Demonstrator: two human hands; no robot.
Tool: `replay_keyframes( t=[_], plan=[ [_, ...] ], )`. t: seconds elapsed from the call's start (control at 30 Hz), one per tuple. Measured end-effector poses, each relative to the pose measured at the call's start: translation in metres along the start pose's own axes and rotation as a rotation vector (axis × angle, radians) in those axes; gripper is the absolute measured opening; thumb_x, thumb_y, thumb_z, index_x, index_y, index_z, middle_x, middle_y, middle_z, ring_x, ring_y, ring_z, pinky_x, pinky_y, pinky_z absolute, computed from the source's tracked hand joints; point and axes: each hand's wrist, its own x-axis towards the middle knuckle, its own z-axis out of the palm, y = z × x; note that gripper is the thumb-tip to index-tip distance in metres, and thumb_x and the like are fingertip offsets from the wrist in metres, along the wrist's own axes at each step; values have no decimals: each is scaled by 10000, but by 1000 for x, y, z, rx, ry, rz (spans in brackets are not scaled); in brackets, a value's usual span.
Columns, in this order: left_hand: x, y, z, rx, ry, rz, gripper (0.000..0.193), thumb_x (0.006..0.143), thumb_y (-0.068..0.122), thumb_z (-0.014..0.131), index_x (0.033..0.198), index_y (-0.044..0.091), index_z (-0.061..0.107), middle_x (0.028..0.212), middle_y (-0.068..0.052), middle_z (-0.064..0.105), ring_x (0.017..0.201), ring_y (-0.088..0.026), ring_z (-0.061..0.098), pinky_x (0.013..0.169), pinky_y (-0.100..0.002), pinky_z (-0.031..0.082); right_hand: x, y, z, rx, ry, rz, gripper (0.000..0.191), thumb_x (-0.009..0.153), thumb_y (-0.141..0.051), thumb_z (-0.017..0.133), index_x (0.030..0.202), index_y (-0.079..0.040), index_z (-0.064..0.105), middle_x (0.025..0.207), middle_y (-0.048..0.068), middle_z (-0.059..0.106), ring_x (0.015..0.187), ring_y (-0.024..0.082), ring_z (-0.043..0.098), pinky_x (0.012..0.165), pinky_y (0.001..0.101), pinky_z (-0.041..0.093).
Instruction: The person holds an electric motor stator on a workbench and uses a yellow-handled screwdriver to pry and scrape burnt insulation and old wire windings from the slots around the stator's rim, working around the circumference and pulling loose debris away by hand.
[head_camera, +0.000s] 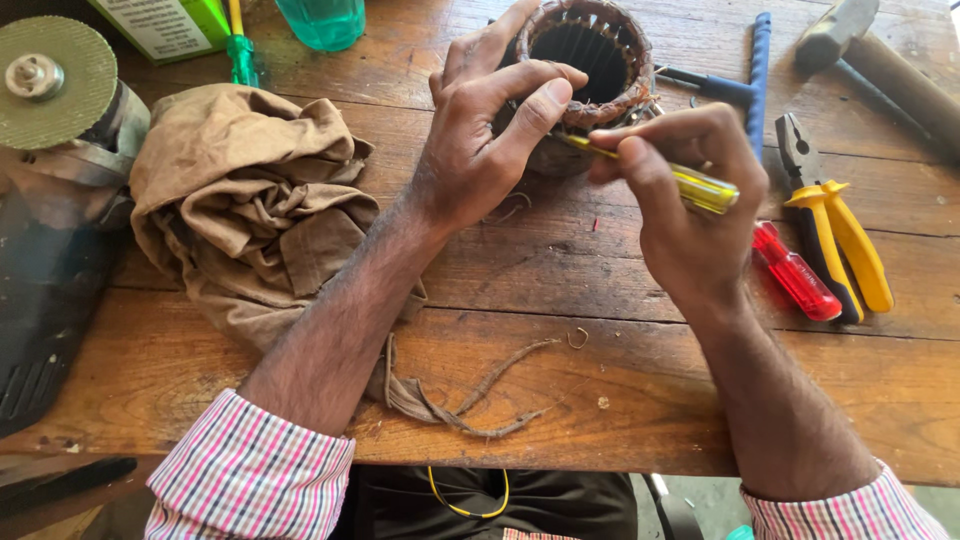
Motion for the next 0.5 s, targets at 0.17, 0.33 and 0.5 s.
replay_keyframes(
  t=[0.17,0.33,0.5],
  plan=[
    [1,2,-1,40,12,14,256,1050,313,642,1189,189,816,1619,-147,471,1483,-291,400,1259,-487,206,6,5,-17,454,-5,290,25,1066,25,574,1077,46,582,1056,257,713,825,246,759,800,391,675],
    [2,3,-1,51,17,37,217,1042,268,678,1199,193,808,1627,-147,463,1487,-283,405,1261,-474,212,14,19,-30,555,-63,383,22,1035,28,585,1054,35,581,1053,289,717,804,262,748,759,375,657],
    [3,3,-3,99,-1,37,217,1029,283,686,1196,207,802,1608,-143,472,1465,-281,410,1212,-474,232,23,1,-27,628,-200,349,22,1001,26,607,988,15,595,936,242,727,758,265,753,694,376,654]
  ],
)
